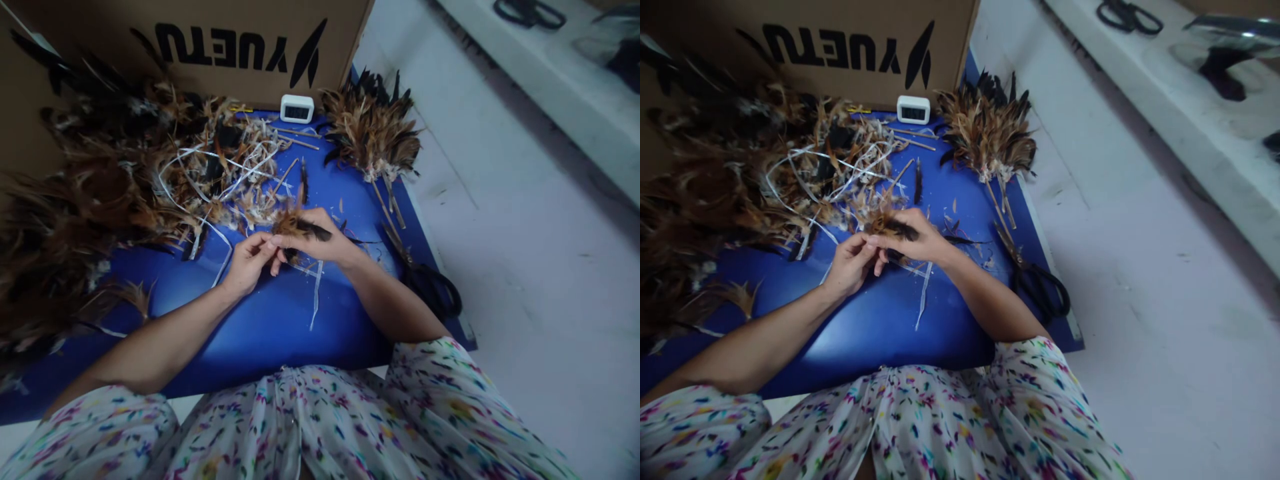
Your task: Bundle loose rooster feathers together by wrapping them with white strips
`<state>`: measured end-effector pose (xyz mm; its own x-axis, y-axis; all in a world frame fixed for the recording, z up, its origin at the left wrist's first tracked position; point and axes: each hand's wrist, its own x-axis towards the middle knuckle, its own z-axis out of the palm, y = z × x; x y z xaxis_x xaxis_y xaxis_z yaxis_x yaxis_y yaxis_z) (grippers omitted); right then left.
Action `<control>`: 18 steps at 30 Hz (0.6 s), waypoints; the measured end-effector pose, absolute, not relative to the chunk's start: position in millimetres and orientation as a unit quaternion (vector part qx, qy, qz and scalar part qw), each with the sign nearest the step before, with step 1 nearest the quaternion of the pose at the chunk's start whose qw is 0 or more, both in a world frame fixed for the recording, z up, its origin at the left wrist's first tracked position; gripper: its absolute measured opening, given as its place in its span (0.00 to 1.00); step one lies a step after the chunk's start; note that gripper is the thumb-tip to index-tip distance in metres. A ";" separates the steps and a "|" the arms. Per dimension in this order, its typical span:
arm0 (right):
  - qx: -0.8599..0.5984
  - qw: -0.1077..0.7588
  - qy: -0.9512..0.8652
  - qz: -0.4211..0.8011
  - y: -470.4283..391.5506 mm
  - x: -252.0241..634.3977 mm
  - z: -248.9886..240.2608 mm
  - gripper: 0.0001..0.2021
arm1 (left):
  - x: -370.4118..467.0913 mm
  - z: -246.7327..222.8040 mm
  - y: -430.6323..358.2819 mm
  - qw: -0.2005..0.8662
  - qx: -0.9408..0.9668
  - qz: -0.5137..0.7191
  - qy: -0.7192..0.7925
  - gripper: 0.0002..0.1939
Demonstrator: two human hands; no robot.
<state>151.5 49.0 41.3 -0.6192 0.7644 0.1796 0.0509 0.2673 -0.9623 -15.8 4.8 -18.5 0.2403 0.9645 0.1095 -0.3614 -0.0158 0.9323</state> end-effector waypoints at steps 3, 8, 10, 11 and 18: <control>-0.272 0.319 -0.724 0.547 49.0 152.4 43.4 0.18 | -16.2 -18.7 4.8 0.647 0.467 0.522 0.302 0.13; -0.277 0.326 -0.732 0.530 49.0 152.5 42.5 0.17 | -15.7 -18.6 6.2 0.642 0.455 0.531 0.314 0.14; -0.281 0.329 -0.725 0.536 48.3 151.9 42.4 0.16 | -15.2 -19.0 7.0 0.633 0.451 0.538 0.326 0.14; -0.285 0.330 -0.720 0.539 47.9 151.4 42.8 0.17 | -15.1 -19.4 7.3 0.628 0.450 0.541 0.332 0.15; -0.320 0.301 -0.712 0.548 48.7 150.9 45.6 0.15 | -14.2 -21.6 9.2 0.590 0.440 0.570 0.365 0.15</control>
<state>150.9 48.7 45.6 -0.6146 0.7851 0.0771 0.1258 0.1940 -0.9729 -14.2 9.2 -21.6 0.0833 0.9940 0.0708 -0.3520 -0.0371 0.9352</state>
